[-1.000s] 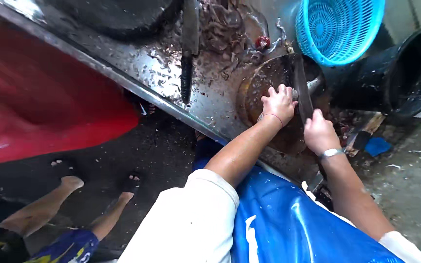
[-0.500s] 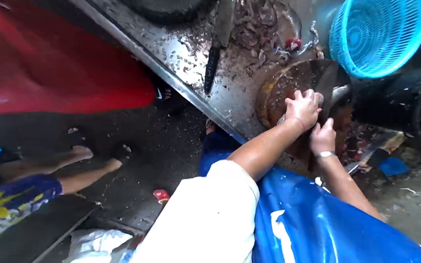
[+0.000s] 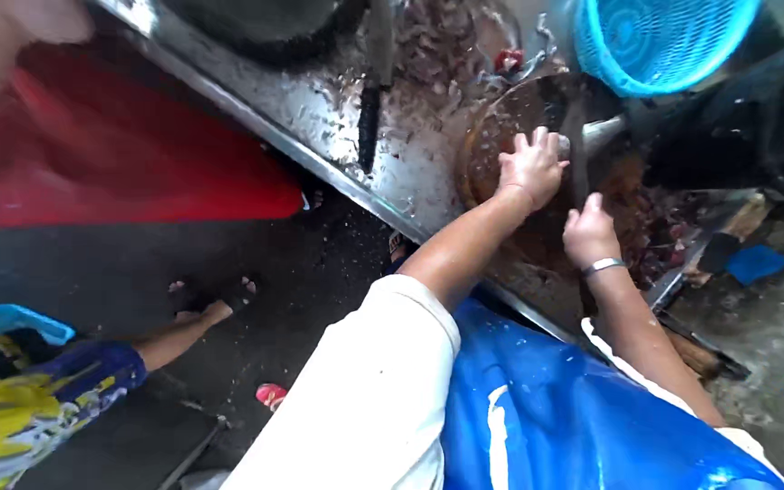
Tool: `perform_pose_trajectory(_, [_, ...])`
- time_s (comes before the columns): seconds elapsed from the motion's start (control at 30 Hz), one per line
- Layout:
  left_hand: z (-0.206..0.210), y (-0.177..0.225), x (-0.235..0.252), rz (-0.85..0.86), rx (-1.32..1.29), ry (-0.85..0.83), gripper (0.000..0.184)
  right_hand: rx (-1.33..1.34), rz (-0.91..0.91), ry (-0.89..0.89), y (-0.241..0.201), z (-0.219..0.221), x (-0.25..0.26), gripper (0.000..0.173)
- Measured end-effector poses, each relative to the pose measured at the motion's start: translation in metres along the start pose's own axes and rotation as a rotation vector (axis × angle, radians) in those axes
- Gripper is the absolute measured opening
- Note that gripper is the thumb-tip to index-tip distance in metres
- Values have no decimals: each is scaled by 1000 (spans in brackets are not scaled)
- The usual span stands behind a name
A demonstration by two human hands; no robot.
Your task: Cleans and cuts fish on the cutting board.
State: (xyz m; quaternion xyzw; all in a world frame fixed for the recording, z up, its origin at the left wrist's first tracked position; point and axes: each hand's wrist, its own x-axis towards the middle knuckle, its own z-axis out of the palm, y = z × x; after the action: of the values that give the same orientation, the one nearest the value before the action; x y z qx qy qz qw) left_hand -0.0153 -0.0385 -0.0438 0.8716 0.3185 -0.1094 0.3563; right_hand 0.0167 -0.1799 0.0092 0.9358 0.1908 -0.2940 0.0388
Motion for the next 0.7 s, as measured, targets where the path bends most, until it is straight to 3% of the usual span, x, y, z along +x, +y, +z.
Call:
perform_pose_trajectory(0.07, [2,-1,1,47,94,59,70,2,-15,-31,32,13,-26,45])
perform_pose_trajectory(0.2, [11,-13,-24,351,308,170,90,-23,31,-181,108,43,-100,47])
perform_pose_trajectory(0.3, [-13,-10,-26,205,298,109,86,121,80,-119,159,55,-139,46])
perform_pose_trajectory(0.37, [-40,-18,-11,-16,101,165,68,210,152,59,191,73,-138,49])
perform_pose_trajectory(0.43, [-59,-35,9,-219,-137,213,61,241,277,160,215,93,-117,59])
perform_pose_trajectory(0.53, [-59,-44,7,-336,-477,375,54,269,366,252,238,119,-64,64])
perform_pose_trajectory(0.57, [-70,-23,-14,-415,-564,347,47,245,360,253,242,124,-48,63])
perform_pose_trajectory(0.6, [-95,6,-36,-581,-724,137,42,222,348,237,243,127,-37,62])
perform_pose_trajectory(0.63, [-98,17,-48,-646,-890,87,40,218,331,224,239,124,-31,60])
perform_pose_trajectory(0.67, [-88,5,-52,-541,-1044,78,39,238,298,232,227,111,-29,57])
perform_pose_trajectory(0.7, [-56,-32,-42,-242,-1173,142,43,286,232,257,209,91,-30,53])
